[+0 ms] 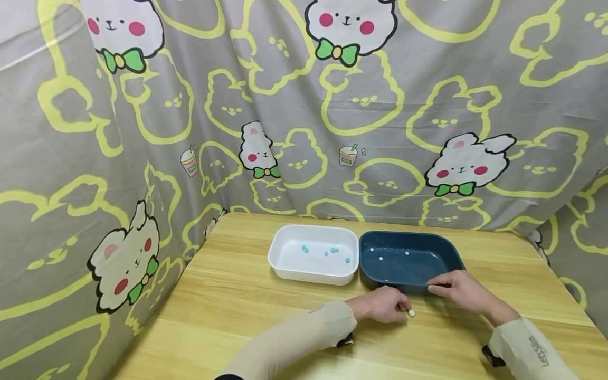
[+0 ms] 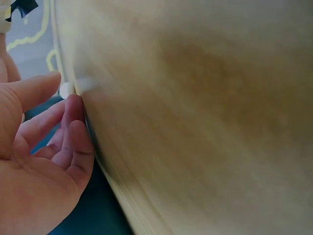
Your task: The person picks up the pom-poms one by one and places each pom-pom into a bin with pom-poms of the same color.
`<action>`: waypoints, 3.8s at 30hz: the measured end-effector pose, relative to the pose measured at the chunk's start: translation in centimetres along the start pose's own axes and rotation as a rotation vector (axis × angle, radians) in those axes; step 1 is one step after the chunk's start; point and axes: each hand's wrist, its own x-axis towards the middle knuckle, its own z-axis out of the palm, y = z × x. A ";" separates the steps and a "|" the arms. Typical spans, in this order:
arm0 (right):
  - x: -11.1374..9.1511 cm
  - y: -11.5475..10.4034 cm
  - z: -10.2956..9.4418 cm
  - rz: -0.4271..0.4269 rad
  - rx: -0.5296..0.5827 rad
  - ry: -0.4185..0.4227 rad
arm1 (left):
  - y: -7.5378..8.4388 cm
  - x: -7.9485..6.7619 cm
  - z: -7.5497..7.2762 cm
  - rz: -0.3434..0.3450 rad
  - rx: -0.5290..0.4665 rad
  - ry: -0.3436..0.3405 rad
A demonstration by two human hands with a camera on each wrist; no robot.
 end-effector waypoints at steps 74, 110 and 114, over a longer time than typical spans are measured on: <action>0.0 0.7 0.1 -0.013 0.010 -0.008 | 0.9 -2.6 -2.7 -0.004 -0.172 0.048; 0.1 0.4 0.2 -0.013 0.004 -0.010 | -2.7 -4.5 -6.3 -0.084 -0.483 0.233; 0.1 0.4 0.2 -0.006 0.006 -0.013 | -3.1 -4.6 -6.7 -0.096 -0.559 0.243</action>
